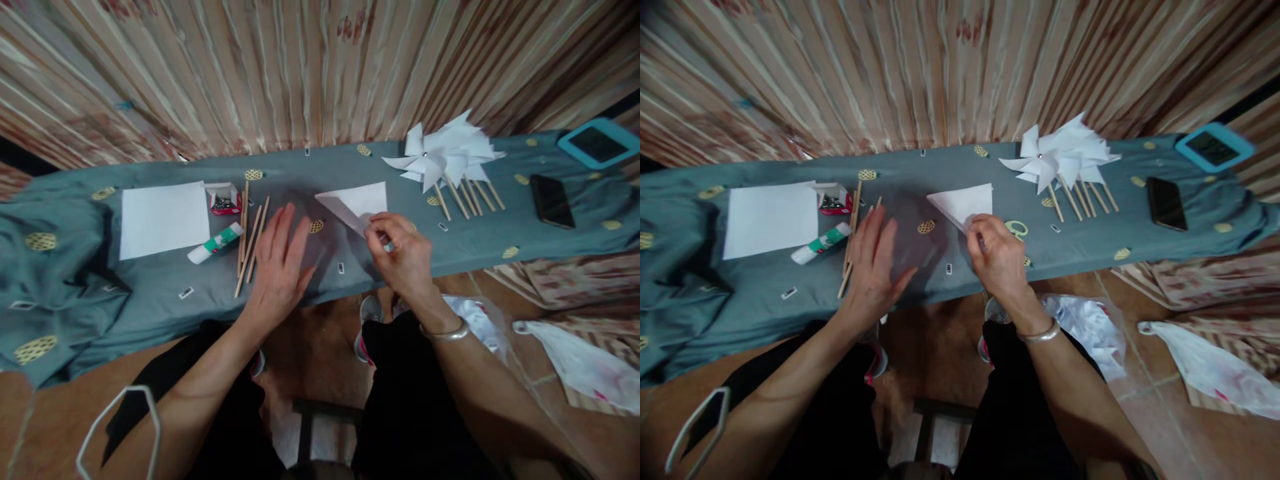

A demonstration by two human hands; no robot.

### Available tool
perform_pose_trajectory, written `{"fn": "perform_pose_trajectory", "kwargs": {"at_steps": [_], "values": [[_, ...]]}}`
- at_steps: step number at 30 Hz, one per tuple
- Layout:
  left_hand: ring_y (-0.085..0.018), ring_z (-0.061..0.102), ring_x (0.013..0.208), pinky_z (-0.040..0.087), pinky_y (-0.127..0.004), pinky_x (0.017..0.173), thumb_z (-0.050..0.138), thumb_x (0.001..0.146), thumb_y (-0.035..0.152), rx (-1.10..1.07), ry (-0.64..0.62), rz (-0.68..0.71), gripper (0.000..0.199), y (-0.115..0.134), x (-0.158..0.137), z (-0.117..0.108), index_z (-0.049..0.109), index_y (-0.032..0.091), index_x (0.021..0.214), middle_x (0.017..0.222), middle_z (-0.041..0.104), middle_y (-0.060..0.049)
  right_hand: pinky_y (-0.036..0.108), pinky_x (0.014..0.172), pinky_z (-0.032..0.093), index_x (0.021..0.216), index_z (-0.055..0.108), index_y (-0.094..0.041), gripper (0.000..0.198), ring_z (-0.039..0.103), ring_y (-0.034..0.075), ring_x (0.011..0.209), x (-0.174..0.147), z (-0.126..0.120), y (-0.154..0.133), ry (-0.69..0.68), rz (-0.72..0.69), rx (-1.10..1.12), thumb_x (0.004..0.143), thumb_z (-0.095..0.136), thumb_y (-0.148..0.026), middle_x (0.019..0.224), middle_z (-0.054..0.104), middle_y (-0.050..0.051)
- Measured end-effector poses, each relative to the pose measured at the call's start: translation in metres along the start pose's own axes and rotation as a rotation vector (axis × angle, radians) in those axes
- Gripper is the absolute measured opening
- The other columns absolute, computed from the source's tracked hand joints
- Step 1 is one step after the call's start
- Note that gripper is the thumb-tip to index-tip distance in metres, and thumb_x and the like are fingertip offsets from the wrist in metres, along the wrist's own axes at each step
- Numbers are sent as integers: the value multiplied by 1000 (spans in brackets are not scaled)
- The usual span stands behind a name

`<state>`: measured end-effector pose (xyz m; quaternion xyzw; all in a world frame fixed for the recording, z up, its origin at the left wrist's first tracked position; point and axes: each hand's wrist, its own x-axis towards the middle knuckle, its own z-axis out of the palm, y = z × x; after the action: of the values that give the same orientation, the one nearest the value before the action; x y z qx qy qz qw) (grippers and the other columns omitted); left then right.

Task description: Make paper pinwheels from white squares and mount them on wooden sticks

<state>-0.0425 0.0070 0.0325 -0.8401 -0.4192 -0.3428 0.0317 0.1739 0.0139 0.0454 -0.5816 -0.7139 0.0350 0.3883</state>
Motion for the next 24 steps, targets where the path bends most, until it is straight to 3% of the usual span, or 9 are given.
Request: {"fn": "perform_pose_trajectory", "kwargs": {"at_steps": [4, 8, 11, 14, 16, 19, 24], "values": [[-28, 24, 146, 21, -54, 117, 53, 91, 16, 65, -9, 98, 61, 11, 1, 6, 30, 20, 147, 151, 40, -17, 31, 85, 54, 90, 62, -19, 17, 67, 19, 95, -14, 7, -21, -168, -181, -72, 91, 47, -14, 105, 70, 9], [-28, 52, 129, 5, -66, 116, 47, 94, 15, 36, -179, 92, 31, 6, -2, 5, 60, 21, 122, 113, 72, -8, 38, 91, 54, 107, 61, -14, 19, 65, 24, 105, -32, 12, -31, -358, -287, -35, 91, 52, -22, 117, 67, 15], [-26, 65, 111, 10, -68, 116, 49, 94, 17, -3, -247, 67, 22, -3, -5, 1, 70, 23, 98, 92, 76, -4, 50, 104, 45, 132, 48, -13, 61, 49, 32, 130, -36, 6, -21, -541, -362, 0, 80, 71, -38, 140, 51, 21], [-22, 70, 99, 24, -63, 115, 50, 93, 16, -34, -233, 68, 22, -9, -12, 1, 70, 22, 96, 95, 75, -5, 56, 110, 36, 142, 37, -17, 83, 33, 34, 141, -36, 0, -4, -594, -377, -7, 73, 77, -40, 149, 40, 22], [-20, 71, 94, 31, -59, 113, 49, 92, 14, -63, -217, 85, 22, -11, -18, 4, 69, 20, 100, 100, 75, -6, 55, 112, 34, 142, 37, -20, 75, 33, 32, 142, -36, -3, 6, -584, -364, -34, 78, 73, -37, 150, 40, 19], [-18, 71, 96, 41, -53, 109, 48, 92, 12, -135, -211, 105, 22, -12, -28, 7, 66, 18, 104, 104, 74, -7, 54, 114, 31, 135, 47, -25, 49, 35, 28, 142, -37, -6, 16, -552, -344, -70, 88, 60, -25, 150, 44, 13], [-20, 68, 103, 55, -40, 94, 49, 91, 11, -238, -230, 32, 22, -12, -36, 5, 65, 15, 106, 108, 72, -11, 48, 107, 40, 105, 67, -22, 23, 58, 24, 122, -38, -6, 21, -496, -318, 23, 95, 46, -19, 128, 65, 9]]}}
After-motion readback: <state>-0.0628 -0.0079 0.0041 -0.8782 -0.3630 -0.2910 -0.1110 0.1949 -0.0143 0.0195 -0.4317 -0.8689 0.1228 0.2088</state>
